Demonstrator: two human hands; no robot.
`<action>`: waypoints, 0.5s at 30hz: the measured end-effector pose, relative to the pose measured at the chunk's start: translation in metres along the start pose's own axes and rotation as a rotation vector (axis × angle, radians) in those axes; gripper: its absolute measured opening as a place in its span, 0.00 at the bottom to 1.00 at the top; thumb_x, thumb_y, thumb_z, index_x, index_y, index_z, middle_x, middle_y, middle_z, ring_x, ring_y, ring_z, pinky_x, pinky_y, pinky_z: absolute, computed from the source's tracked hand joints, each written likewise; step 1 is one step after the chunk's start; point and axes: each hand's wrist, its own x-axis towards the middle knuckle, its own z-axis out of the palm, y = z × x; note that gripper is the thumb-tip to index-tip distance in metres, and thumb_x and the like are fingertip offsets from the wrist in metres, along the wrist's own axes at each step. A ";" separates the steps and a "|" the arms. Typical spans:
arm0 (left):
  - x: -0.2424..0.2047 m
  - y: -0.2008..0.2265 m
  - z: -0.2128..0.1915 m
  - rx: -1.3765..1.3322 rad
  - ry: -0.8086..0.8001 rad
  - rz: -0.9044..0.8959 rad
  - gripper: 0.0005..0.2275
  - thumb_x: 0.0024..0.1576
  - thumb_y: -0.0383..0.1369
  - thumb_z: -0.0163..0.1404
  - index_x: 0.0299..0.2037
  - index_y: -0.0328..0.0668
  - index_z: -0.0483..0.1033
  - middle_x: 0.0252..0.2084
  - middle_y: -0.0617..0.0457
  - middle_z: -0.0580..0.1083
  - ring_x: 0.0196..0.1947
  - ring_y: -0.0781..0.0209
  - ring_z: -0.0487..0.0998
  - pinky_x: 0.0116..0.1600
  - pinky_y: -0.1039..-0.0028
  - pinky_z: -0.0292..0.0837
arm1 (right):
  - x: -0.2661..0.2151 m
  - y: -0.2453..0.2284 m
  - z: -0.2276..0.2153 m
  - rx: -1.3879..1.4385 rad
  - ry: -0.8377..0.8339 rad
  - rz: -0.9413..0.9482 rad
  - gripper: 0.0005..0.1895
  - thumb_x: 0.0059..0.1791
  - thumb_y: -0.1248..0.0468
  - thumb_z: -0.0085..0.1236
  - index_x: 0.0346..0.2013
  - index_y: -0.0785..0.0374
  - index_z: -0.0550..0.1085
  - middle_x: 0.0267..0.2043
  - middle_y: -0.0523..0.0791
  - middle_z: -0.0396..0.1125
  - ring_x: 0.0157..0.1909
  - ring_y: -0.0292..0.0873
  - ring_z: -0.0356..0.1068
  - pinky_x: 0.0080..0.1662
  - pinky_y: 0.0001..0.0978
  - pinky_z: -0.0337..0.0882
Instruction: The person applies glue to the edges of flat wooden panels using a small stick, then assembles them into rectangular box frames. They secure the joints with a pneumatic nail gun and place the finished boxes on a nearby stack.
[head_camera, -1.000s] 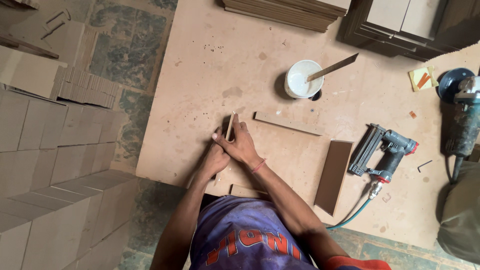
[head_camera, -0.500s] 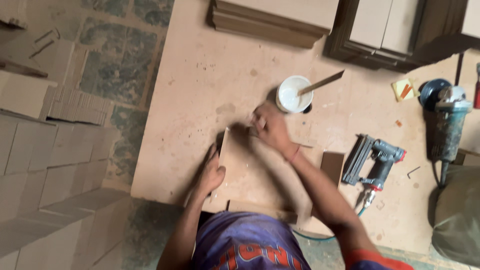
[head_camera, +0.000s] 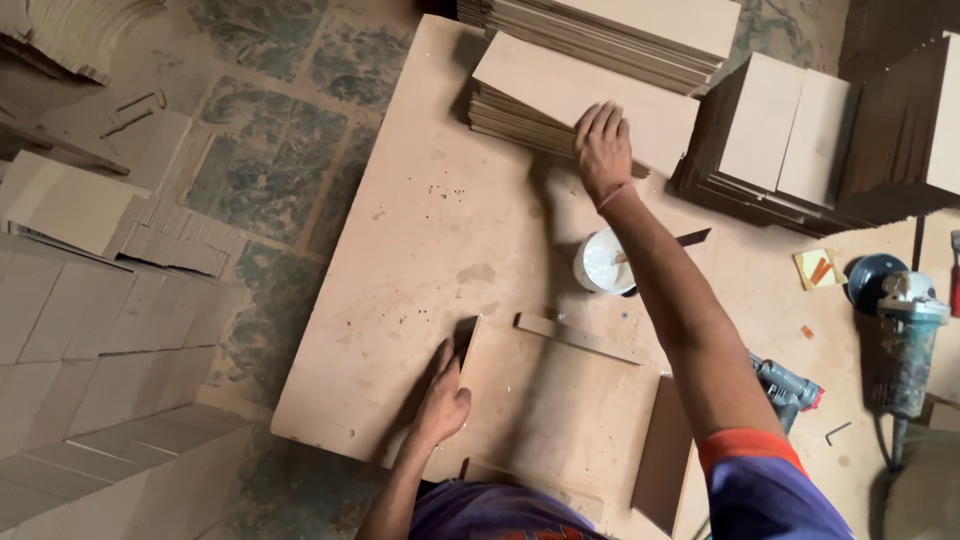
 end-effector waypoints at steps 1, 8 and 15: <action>0.003 0.001 0.002 0.012 0.008 0.024 0.35 0.49 0.21 0.43 0.72 0.31 0.48 0.78 0.35 0.42 0.77 0.41 0.42 0.75 0.64 0.43 | 0.002 0.001 -0.006 -0.015 0.054 -0.022 0.24 0.55 0.67 0.42 0.64 0.80 0.64 0.63 0.65 0.66 0.65 0.61 0.67 0.62 0.47 0.67; 0.008 -0.014 0.010 0.042 0.044 0.091 0.33 0.50 0.22 0.44 0.70 0.29 0.53 0.77 0.31 0.45 0.77 0.37 0.45 0.76 0.63 0.46 | -0.022 0.062 -0.161 0.575 0.198 -0.052 0.12 0.49 0.71 0.51 0.47 0.65 0.72 0.41 0.52 0.71 0.45 0.54 0.73 0.48 0.47 0.71; 0.011 -0.020 0.011 0.069 0.095 0.155 0.31 0.50 0.23 0.44 0.68 0.25 0.55 0.75 0.29 0.50 0.75 0.35 0.50 0.75 0.63 0.50 | -0.166 0.091 -0.290 0.906 -0.148 -0.080 0.15 0.44 0.71 0.59 0.45 0.59 0.73 0.36 0.50 0.72 0.36 0.57 0.72 0.35 0.49 0.70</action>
